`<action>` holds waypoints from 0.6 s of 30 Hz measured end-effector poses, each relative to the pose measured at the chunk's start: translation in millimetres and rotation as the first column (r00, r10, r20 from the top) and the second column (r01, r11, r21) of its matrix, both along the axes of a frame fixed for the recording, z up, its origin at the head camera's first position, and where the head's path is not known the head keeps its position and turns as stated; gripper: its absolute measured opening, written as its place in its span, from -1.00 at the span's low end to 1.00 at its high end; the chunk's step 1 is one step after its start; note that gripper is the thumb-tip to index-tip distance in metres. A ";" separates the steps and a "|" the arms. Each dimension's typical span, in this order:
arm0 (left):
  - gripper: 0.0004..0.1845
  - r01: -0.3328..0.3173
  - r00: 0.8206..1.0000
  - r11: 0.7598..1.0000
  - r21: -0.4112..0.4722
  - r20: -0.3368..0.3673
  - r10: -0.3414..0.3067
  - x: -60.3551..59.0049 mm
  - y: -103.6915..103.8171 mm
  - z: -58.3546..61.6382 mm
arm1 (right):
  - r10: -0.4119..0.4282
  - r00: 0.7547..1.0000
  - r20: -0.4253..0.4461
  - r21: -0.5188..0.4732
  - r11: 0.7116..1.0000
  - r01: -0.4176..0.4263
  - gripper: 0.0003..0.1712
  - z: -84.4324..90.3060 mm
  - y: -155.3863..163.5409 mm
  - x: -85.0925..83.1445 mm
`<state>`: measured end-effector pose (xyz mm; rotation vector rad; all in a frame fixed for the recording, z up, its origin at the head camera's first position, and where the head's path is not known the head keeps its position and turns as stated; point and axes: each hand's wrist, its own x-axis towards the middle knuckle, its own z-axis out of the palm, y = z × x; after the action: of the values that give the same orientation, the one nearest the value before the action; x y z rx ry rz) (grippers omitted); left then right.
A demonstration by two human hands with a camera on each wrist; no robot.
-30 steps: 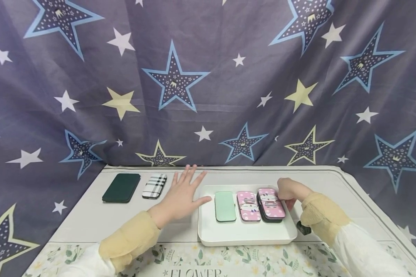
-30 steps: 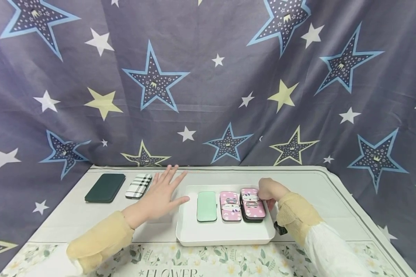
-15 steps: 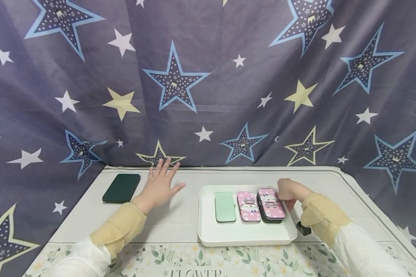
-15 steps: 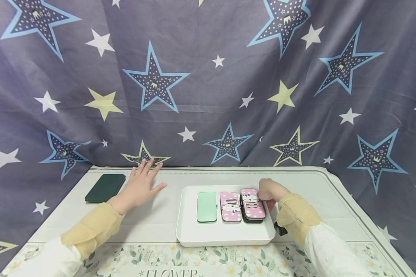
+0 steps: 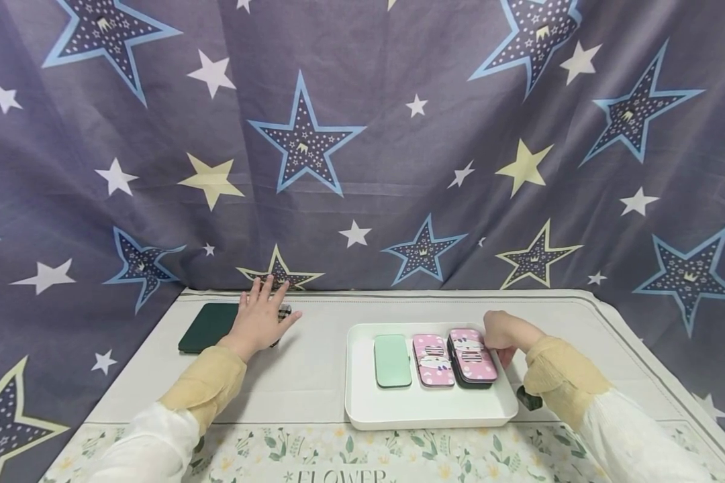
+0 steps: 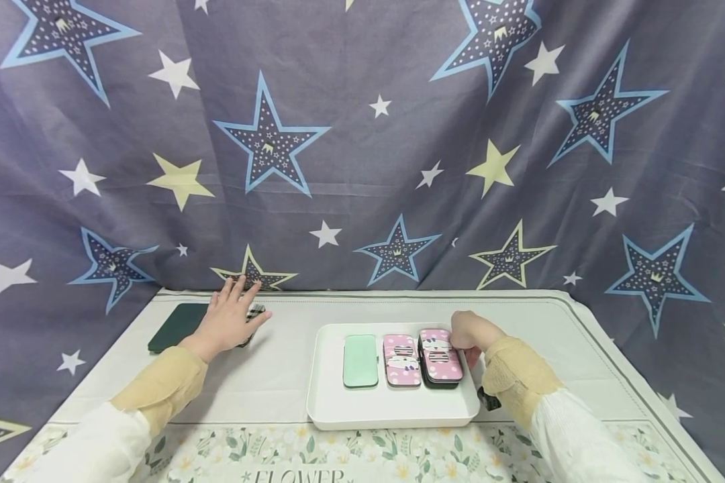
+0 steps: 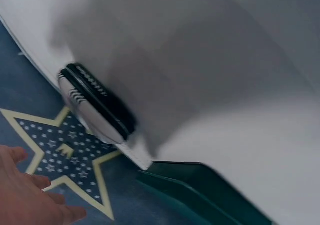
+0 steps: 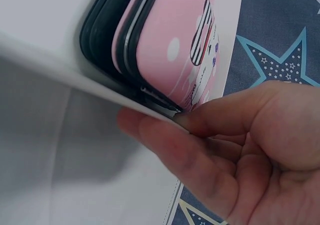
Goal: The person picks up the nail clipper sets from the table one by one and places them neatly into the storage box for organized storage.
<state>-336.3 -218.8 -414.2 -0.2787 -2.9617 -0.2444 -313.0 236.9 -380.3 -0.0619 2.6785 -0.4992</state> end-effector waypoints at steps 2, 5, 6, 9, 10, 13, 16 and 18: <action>-0.17 -0.018 1.000 1.000 -0.003 0.010 0.018 -2.8 -3.1 -3.5 | 0.001 1.000 0.000 0.001 1.000 -0.001 -0.70 -0.1 -0.1 0.2; -0.16 -0.035 0.999 0.999 -0.002 0.029 0.035 -6.8 -6.6 -7.7 | 0.002 1.000 -0.001 0.004 1.000 -0.002 -0.69 -0.2 0.3 0.3; -0.16 -0.038 0.999 0.999 0.002 0.036 0.038 -8.2 -7.5 -8.8 | 0.000 1.000 0.001 0.005 1.000 0.000 -0.70 0.0 0.4 0.3; -0.16 -0.044 0.997 0.999 0.003 0.058 0.044 -12.6 -10.1 -12.2 | -0.004 1.000 0.006 0.003 1.000 0.004 -0.71 0.4 0.3 0.1; -0.16 -0.046 0.997 0.999 0.003 0.065 0.046 -14.3 -10.9 -13.5 | -0.005 1.000 0.006 0.001 1.000 0.005 -0.71 0.7 0.2 0.2; -0.17 -0.053 0.994 0.999 0.011 0.091 0.052 -19.2 -13.6 -17.1 | -0.005 1.000 0.004 -0.001 1.000 0.005 -0.71 1.3 -0.3 0.6; -0.18 -0.071 0.989 0.997 0.025 0.134 0.068 -23.6 -16.4 -20.0 | -0.001 1.000 -0.002 0.003 1.000 0.001 -0.71 1.2 -0.3 1.0; -0.18 -0.091 0.982 0.995 0.040 0.170 0.083 -25.7 -17.6 -20.8 | 0.000 1.000 -0.002 0.004 1.000 0.000 -0.71 0.9 -0.1 1.4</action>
<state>-362.0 -236.4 -435.0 -0.1269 -3.1200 -0.3429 -311.6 236.8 -379.4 -0.0618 2.6818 -0.4934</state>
